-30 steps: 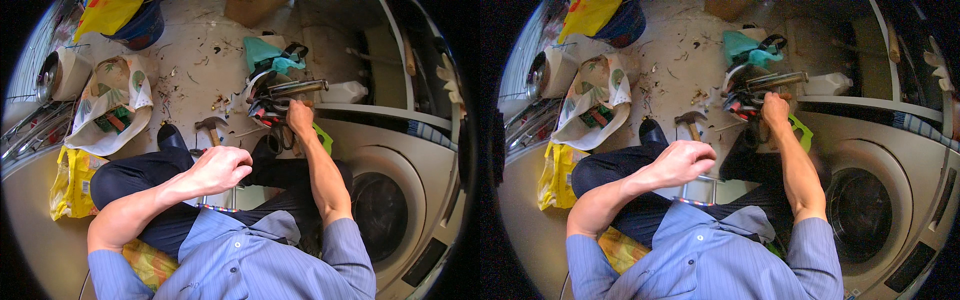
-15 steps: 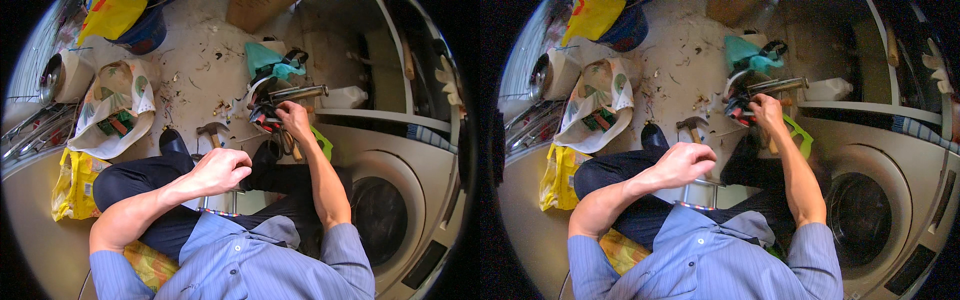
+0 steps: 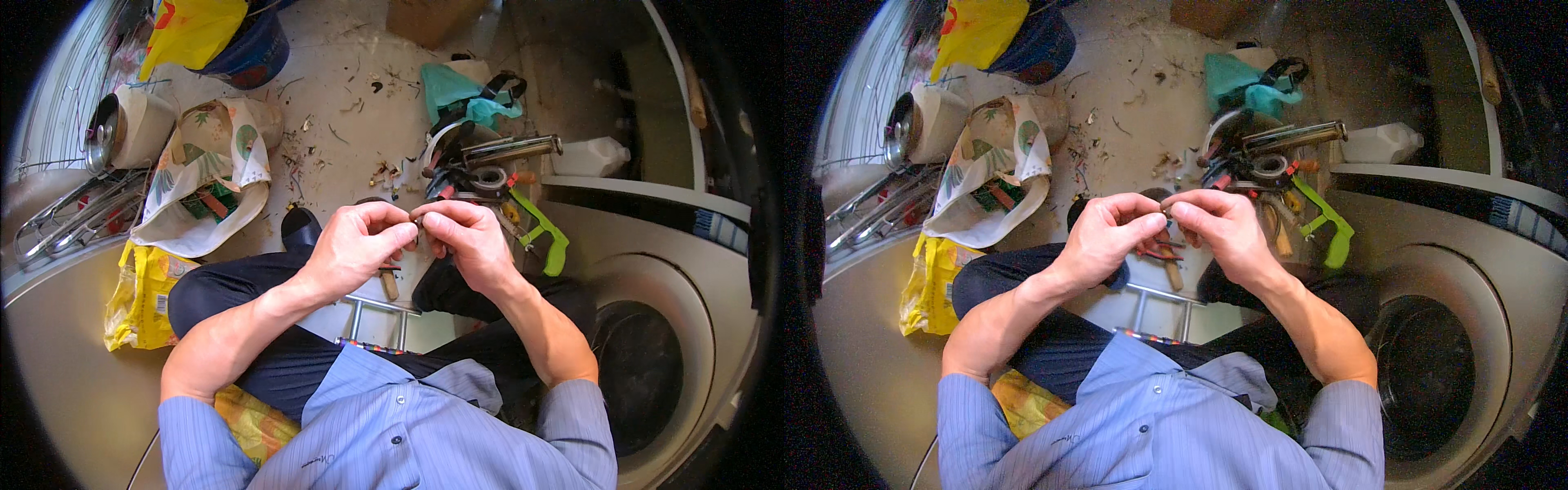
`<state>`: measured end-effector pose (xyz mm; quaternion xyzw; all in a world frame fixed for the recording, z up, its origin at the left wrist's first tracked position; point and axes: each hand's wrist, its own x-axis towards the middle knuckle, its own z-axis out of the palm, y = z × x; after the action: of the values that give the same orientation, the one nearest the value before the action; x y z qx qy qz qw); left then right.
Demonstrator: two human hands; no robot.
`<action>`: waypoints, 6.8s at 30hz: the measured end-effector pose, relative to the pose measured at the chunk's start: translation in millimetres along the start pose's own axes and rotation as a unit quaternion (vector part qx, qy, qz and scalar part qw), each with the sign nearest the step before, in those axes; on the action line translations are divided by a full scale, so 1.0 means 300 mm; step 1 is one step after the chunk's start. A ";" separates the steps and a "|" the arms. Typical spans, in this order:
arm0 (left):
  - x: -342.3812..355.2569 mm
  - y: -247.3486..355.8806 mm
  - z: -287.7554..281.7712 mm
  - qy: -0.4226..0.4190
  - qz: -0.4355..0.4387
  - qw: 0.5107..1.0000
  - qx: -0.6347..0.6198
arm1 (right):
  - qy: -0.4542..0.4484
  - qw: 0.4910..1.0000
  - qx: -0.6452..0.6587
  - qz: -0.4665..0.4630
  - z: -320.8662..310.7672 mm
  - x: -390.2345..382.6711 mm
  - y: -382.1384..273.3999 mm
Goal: The person handles a small mechanical component by hand while sitting on the floor, turning it over to inspect different sides. They pick up small pieces from the floor, place them into a tool bag, and use pliers to manipulate the component.
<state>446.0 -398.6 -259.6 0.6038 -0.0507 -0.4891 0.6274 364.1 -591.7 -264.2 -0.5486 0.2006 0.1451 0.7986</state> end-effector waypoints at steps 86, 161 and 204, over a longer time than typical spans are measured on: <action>-0.014 0.000 0.005 -0.009 -0.003 0.994 -0.108 | 0.029 0.862 -0.413 -0.292 0.009 -0.021 0.042; 0.001 -0.055 -0.007 -0.084 -0.091 0.959 -0.256 | 0.039 0.968 -0.200 -0.143 0.029 -0.042 0.031; 0.014 -0.077 -0.004 -0.103 -0.094 0.958 -0.250 | 0.036 0.956 -0.234 -0.171 0.023 -0.043 0.032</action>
<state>436.2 -395.7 -280.8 0.3764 0.0658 -0.6020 0.7011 349.7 -582.0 -263.7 -0.7513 0.0927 0.0291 0.6528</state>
